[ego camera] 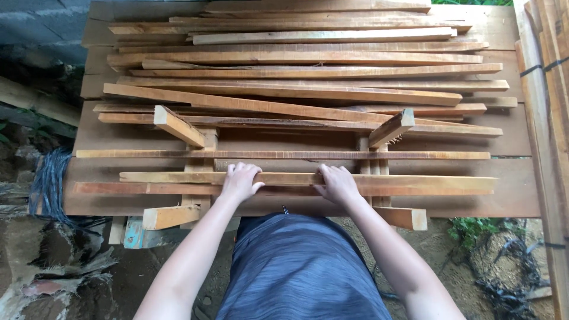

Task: Organizing and stacking long wooden strips into a jig on a workbench.

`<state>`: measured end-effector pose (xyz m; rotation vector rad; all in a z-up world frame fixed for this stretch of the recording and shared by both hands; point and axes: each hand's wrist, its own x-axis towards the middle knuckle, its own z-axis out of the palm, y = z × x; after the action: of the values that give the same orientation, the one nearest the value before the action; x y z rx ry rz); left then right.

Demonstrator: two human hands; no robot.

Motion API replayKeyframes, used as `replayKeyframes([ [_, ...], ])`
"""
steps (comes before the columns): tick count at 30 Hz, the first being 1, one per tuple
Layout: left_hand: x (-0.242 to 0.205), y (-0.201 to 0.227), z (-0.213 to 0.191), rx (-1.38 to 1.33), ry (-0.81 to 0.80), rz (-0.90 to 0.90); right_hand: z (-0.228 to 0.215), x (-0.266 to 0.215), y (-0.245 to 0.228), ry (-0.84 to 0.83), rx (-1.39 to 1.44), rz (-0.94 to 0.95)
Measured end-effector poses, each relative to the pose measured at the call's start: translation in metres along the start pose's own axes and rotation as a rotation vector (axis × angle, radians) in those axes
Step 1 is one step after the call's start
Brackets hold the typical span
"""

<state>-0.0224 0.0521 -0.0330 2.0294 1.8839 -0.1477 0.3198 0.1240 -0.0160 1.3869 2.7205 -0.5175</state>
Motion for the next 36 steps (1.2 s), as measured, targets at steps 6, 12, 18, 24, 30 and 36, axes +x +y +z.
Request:
replayKeyframes([
  [6, -0.055, 0.013, -0.041, -0.116, -0.111, 0.097, 0.005, -0.028, -0.01, -0.323, 0.145, 0.066],
  [12, -0.055, 0.001, 0.005, -0.109, -0.094, 0.079, -0.004, -0.037, -0.028, -0.277, 0.217, 0.138],
  [18, -0.048, 0.003, 0.022, -0.013, 0.184, 0.113, 0.005, -0.041, -0.03, -0.105, 0.172, 0.098],
  [24, -0.068, 0.004, 0.045, -0.02, 0.152, 0.098, 0.037, -0.048, -0.017, -0.158, 0.176, 0.055],
  [30, -0.075, 0.017, 0.059, 0.004, 0.214, 0.031, 0.031, -0.047, -0.027, -0.017, 0.114, -0.011],
  [36, -0.066, 0.001, 0.056, -0.057, -0.001, -0.06, 0.045, -0.048, -0.024, -0.075, 0.135, 0.022],
])
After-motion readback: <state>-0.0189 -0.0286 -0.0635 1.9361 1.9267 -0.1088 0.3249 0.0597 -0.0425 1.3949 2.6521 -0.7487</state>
